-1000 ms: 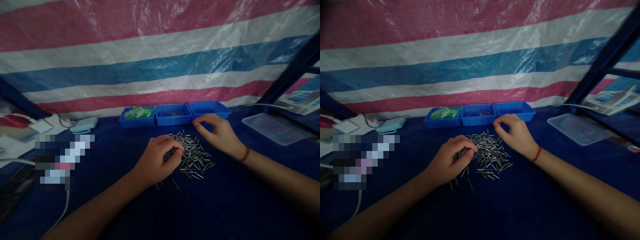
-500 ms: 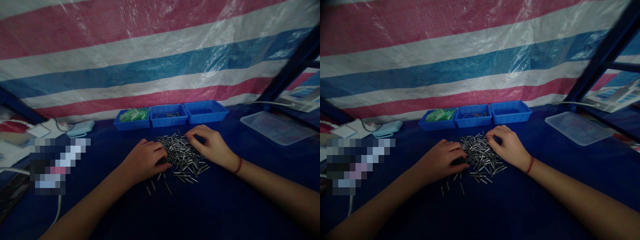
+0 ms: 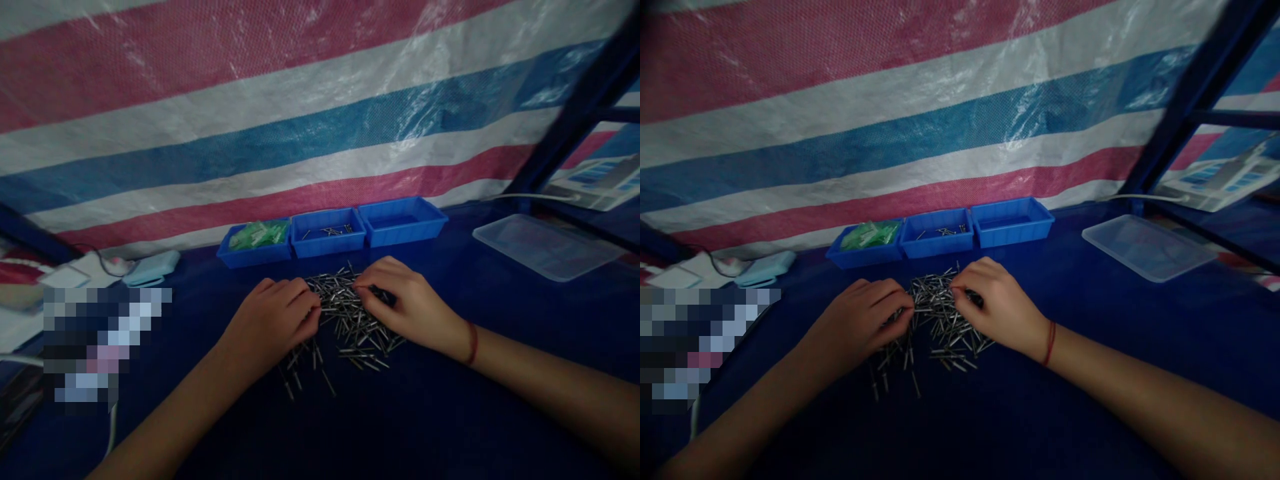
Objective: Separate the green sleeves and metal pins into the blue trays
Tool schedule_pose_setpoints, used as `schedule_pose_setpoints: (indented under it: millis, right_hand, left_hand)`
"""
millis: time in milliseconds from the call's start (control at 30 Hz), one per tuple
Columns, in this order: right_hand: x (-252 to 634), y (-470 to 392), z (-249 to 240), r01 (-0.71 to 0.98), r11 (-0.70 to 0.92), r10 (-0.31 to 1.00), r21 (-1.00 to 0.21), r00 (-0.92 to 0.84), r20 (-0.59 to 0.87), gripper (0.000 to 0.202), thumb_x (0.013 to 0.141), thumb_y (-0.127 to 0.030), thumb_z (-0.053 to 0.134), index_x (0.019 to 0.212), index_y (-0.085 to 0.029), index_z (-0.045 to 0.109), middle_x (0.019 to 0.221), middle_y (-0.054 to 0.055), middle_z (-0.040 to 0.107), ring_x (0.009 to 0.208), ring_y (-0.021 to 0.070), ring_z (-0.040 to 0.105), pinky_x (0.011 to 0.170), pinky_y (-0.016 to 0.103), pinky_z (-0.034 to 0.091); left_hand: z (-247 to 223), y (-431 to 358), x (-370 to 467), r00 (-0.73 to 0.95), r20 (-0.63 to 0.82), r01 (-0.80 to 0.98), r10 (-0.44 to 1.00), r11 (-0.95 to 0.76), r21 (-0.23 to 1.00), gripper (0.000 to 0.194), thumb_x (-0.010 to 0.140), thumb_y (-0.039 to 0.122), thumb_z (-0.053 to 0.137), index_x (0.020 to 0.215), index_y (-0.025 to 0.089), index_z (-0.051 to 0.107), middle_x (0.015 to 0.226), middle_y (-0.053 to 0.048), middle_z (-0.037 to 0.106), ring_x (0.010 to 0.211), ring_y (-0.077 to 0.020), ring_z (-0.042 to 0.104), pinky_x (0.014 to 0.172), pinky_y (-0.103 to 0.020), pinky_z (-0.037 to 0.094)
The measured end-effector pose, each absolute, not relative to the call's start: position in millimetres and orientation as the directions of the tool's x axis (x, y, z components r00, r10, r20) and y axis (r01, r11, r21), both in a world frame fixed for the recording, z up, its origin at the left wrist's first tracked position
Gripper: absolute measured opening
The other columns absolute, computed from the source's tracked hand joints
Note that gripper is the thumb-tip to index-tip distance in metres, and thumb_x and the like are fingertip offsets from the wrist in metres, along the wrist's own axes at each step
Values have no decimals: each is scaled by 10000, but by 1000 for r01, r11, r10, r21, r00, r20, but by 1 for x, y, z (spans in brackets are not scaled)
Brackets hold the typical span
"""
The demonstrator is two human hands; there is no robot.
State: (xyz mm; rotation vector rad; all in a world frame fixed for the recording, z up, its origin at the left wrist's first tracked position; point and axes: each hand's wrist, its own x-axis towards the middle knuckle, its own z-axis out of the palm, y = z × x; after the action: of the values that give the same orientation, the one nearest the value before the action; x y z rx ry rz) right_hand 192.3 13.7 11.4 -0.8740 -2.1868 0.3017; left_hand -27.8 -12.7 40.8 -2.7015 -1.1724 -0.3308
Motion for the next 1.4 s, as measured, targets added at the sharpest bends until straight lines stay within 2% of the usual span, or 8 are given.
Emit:
schedule_pose_setpoints:
  millis: [100,200,333,467,767,1033,1233,1400]
  right_hand:
    - [187,6,15,482,756,652,-443,-506,564,97,789,-210,583,861,-172,634,850,52,646,845,198,562,762,367,435]
    - [181,-2,17,398,717,696,-572,-448,561,116,765,-236,637,866,-182,631,835,39,649,815,178,574,733,341,455]
    - [176,-9,18,259,627,765,-735,-383,518,39,800,-224,611,810,-189,624,765,12,633,719,133,585,661,283,467]
    - [175,-10,19,221,580,797,-784,-350,491,102,832,-215,568,747,-185,617,696,-8,594,649,109,562,597,250,452]
    - [176,-14,21,198,654,735,-730,-393,552,78,807,-130,553,775,-182,601,721,-2,596,675,113,562,621,260,454]
    - [174,-15,19,222,635,754,-740,-387,531,29,808,-192,596,780,-194,599,707,-7,603,651,116,564,597,253,454]
    - [175,-17,22,190,667,725,-720,-387,570,76,832,-170,560,842,-200,629,752,9,629,699,127,585,618,267,471]
    - [177,-15,20,213,675,721,-707,-393,570,105,834,-156,548,873,-193,638,759,16,633,705,128,585,621,271,476]
  left_hand:
    - [39,-16,-25,578,377,720,724,-670,181,128,899,201,439,875,170,561,825,-22,588,747,-152,549,668,-291,388]
    - [34,-22,-17,455,395,656,798,-600,458,104,908,195,441,888,178,542,811,-7,556,739,-129,537,666,-258,412]
    - [29,-29,-8,375,388,602,842,-540,589,74,896,196,473,885,191,546,801,4,548,716,-123,531,641,-243,415]
    - [25,-30,-6,397,407,576,822,-569,587,42,884,191,500,893,196,540,796,4,543,718,-125,528,647,-248,419]
    - [20,-29,-3,410,429,597,805,-593,541,39,872,174,508,841,186,528,771,4,529,703,-122,525,628,-244,417]
    - [17,-29,-2,437,491,636,753,-645,424,79,885,221,487,847,178,542,793,-27,571,742,-154,549,636,-278,430]
    - [20,-29,-1,462,448,603,766,-641,474,108,882,243,498,925,180,574,900,-55,580,824,-174,566,711,-318,450]
    - [22,-28,-5,439,448,602,779,-625,496,72,872,206,519,896,184,582,874,-30,580,796,-150,573,707,-295,440]
